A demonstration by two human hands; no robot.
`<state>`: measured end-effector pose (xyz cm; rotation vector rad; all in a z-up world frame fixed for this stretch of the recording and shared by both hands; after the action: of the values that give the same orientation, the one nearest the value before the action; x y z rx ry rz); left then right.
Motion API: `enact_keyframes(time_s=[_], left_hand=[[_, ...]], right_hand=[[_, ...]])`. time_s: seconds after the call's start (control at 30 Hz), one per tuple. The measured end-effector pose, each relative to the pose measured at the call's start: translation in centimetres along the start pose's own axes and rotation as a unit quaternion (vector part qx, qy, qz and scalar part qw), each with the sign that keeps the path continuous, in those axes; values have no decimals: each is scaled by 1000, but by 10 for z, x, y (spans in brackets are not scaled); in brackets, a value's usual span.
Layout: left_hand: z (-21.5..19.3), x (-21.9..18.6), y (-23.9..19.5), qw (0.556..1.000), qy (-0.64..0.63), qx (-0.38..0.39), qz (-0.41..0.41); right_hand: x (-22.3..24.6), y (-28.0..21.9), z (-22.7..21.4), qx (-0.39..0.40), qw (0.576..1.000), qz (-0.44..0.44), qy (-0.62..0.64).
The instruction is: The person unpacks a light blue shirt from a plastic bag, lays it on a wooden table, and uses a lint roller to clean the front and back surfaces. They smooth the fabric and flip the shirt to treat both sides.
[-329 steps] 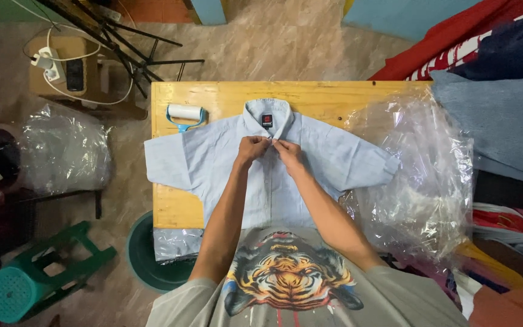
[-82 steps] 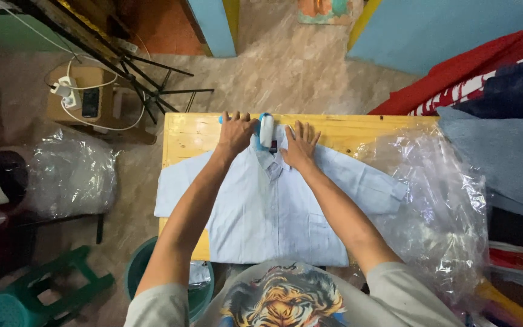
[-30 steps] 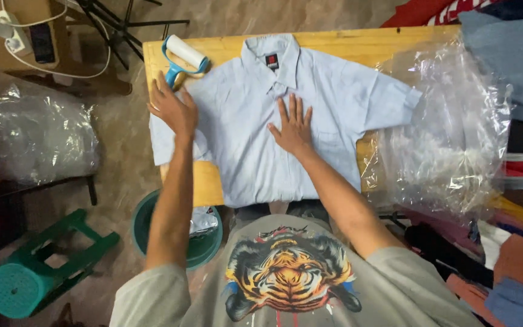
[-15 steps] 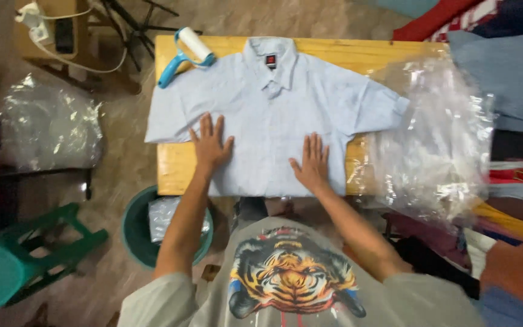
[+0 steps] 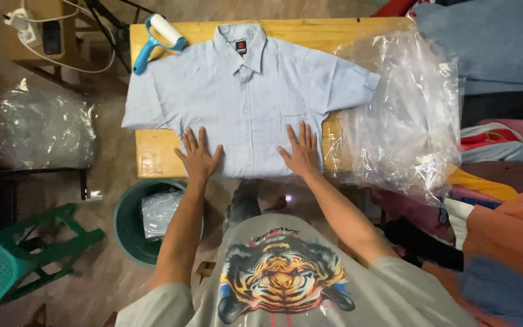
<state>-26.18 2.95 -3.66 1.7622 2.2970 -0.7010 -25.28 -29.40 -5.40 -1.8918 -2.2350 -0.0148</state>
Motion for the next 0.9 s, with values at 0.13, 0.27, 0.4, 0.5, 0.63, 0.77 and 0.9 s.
enact_keyframes(time_s=[0.13, 0.27, 0.4, 0.5, 0.63, 0.77, 0.9], left_hand=[[-1, 9, 8, 998, 42, 35, -16], [0, 36, 24, 997, 49, 60, -5], [-38, 48, 40, 997, -64, 23, 40], [-71, 59, 74, 994, -41, -79, 57], [-98, 83, 135, 988, -27, -145, 55], [-117, 83, 188, 980, -44, -194, 24], [-118, 79, 244, 965, -50, -257, 34]], right_hand=[[3, -1, -8, 23, 1000, 16, 9], [5, 2, -21, 50, 999, 17, 13], [-6, 27, 9, 57, 996, 59, 22], [0, 48, -6, 32, 997, 47, 44], [17, 50, -34, 90, 993, 45, 59], [24, 49, -45, 195, 979, 52, 28], [29, 54, -50, 214, 975, 64, 16]])
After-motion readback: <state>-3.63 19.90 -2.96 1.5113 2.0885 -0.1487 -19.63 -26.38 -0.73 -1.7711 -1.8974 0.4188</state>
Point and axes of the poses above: each hand's wrist, its own y-axis towards the middle knuckle, its own z-axis out of the palm, x = y × z, the point moved 2 cm from there along y, towards the middle knuckle, and after that the axes turned 13 degrees about -y, right-handed, at the moved point
